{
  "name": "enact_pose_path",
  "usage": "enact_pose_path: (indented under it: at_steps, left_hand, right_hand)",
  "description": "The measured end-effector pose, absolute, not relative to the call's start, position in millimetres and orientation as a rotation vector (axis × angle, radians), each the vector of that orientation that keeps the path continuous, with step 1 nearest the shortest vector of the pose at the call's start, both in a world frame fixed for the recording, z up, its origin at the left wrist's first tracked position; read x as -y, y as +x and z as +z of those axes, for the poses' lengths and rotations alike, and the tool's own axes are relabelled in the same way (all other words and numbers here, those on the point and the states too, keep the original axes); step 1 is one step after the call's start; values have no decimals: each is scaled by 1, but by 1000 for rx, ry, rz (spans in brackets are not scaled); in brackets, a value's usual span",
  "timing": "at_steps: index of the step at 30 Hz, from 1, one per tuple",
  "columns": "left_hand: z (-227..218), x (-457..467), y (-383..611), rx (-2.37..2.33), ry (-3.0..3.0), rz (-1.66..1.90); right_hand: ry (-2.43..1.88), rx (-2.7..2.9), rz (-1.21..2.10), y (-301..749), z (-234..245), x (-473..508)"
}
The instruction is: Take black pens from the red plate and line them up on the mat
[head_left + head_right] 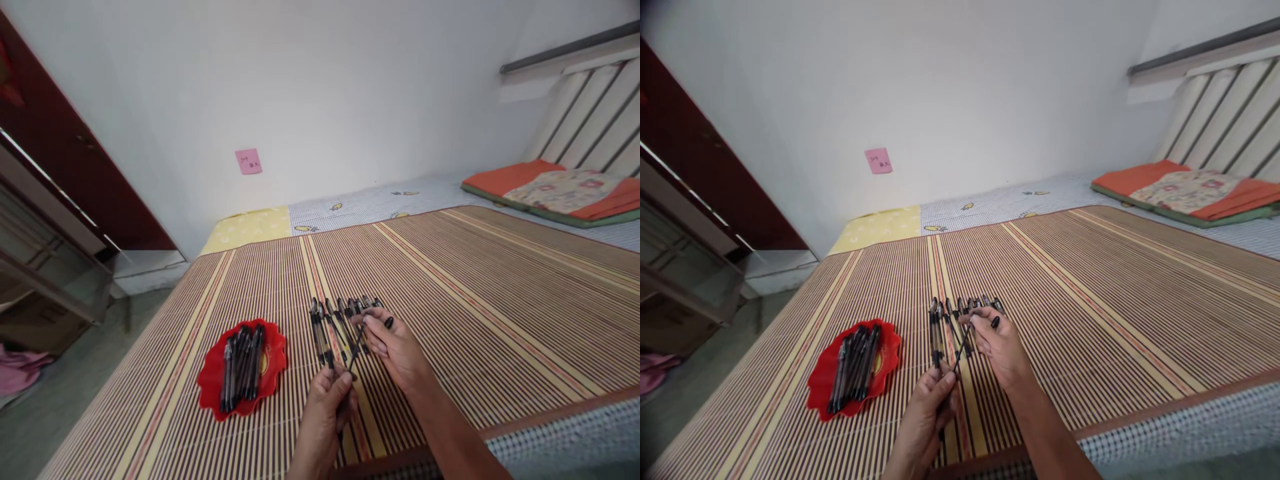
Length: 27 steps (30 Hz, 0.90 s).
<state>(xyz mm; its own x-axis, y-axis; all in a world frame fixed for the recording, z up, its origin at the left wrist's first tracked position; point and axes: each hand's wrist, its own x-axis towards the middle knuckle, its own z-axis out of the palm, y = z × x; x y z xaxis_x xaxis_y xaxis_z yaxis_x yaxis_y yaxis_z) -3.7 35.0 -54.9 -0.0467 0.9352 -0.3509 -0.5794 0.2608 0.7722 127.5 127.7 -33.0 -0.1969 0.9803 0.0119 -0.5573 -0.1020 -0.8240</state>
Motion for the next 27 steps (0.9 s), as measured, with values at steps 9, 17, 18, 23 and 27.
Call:
enact_pose_path:
  at_steps: [9, 17, 18, 23, 27]
  left_hand:
    - [-56, -32, -3, -934, 443, 1249]
    - [-66, -36, -2, -974, 519, 1351]
    - [-67, -37, -1, -995, 541, 1380]
    - [-67, -35, 3, -1117, 727, 1426]
    - [-61, -30, 1, -1272, 765, 1502]
  right_hand:
    - [-660, 957, 1641, 136, -27, -127]
    - [-712, 1108, 1620, 138, -21, -123]
    - [-711, 1116, 1617, 137, -21, -123]
    - [-706, 1007, 1515, 122, -23, -117]
    - [-878, 1120, 1463, 111, -17, -107]
